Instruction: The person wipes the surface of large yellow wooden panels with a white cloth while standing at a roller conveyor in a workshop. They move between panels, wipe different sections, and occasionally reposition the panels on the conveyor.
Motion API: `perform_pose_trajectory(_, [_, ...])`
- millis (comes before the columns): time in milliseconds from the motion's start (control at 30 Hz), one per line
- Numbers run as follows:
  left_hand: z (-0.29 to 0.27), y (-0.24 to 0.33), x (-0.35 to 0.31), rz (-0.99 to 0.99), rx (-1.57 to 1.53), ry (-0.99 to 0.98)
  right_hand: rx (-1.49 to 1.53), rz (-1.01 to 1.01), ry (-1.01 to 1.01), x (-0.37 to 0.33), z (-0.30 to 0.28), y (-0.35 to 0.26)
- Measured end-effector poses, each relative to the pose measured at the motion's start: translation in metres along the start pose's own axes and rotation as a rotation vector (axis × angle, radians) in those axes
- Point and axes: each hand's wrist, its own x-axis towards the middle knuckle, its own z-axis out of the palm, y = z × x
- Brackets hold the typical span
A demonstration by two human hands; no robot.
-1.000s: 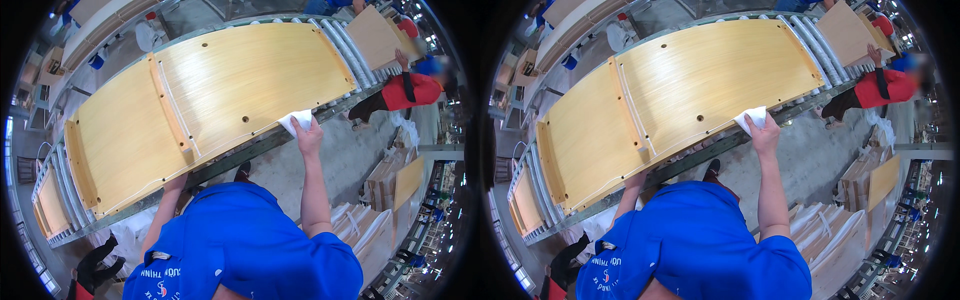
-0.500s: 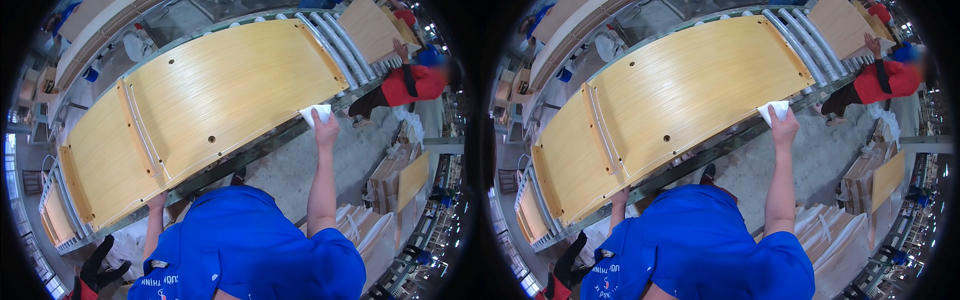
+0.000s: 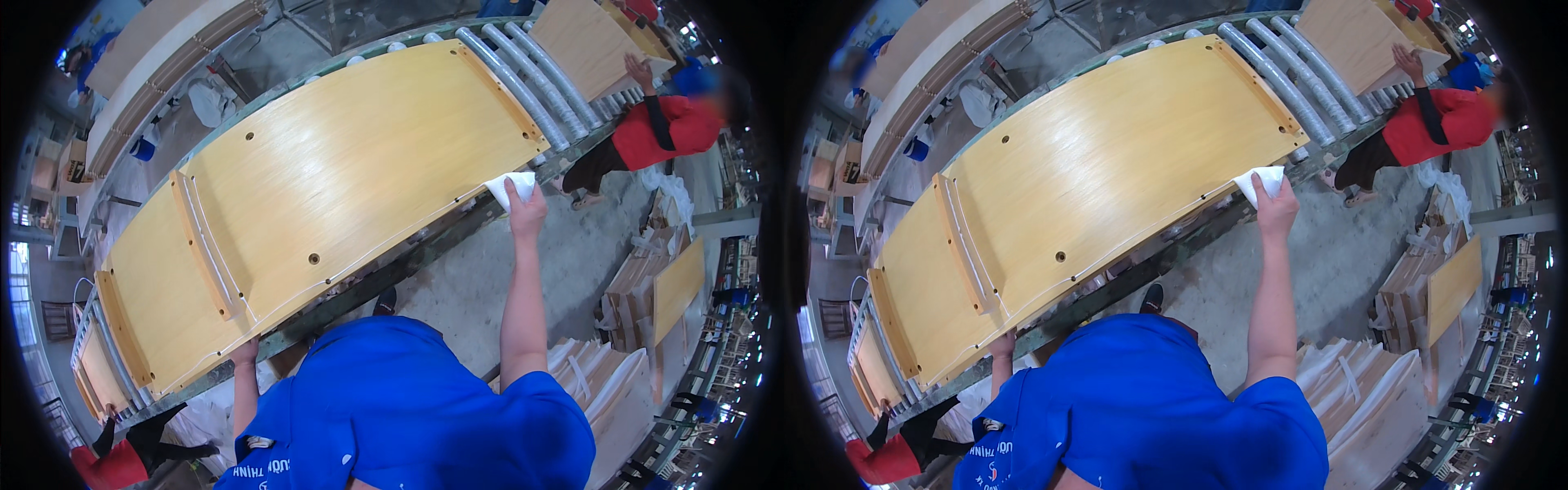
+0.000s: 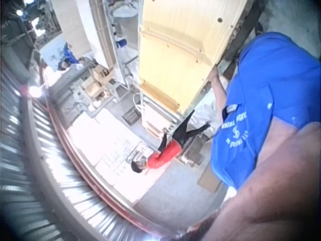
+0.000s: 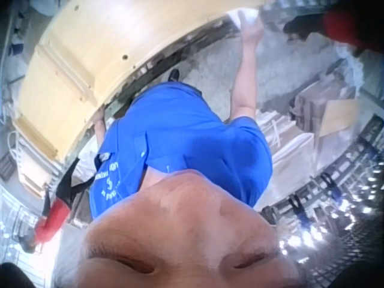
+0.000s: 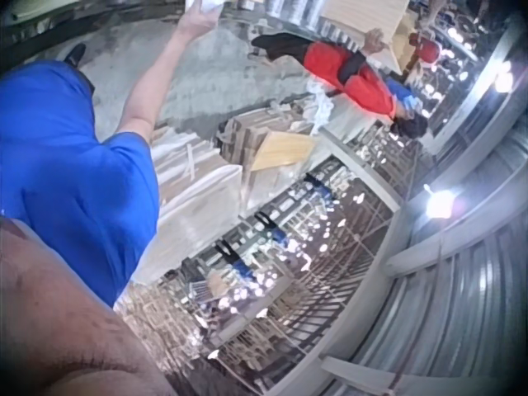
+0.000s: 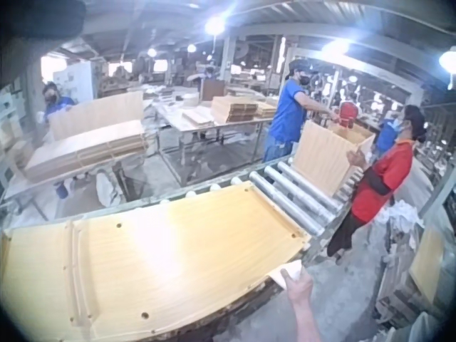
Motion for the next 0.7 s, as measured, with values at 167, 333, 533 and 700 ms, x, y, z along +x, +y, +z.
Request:
perform_pose_trajectory(167, [-0.007, 0.009, 0.003, -0.051, 0.008, -0.035, -0.086, -0.008, 0.119, 0.037, -0.012, 0.027])
perform_pose_trajectory(333, [-0.017, 0.019, 0.000, -0.058, 0.044, -0.055, -0.180, -0.038, 0.255, 0.078, -0.019, 0.049])
perform_pose_trajectory(533, [-0.021, 0.026, 0.000, -0.031, 0.043, 0.044, -0.323, -0.010, 0.312, 0.117, -0.028, 0.076])
perform_pose_trajectory(700, [-0.020, 0.036, 0.007, -0.003, 0.066, 0.111, -0.370, 0.000, 0.295, 0.123, -0.036, 0.084])
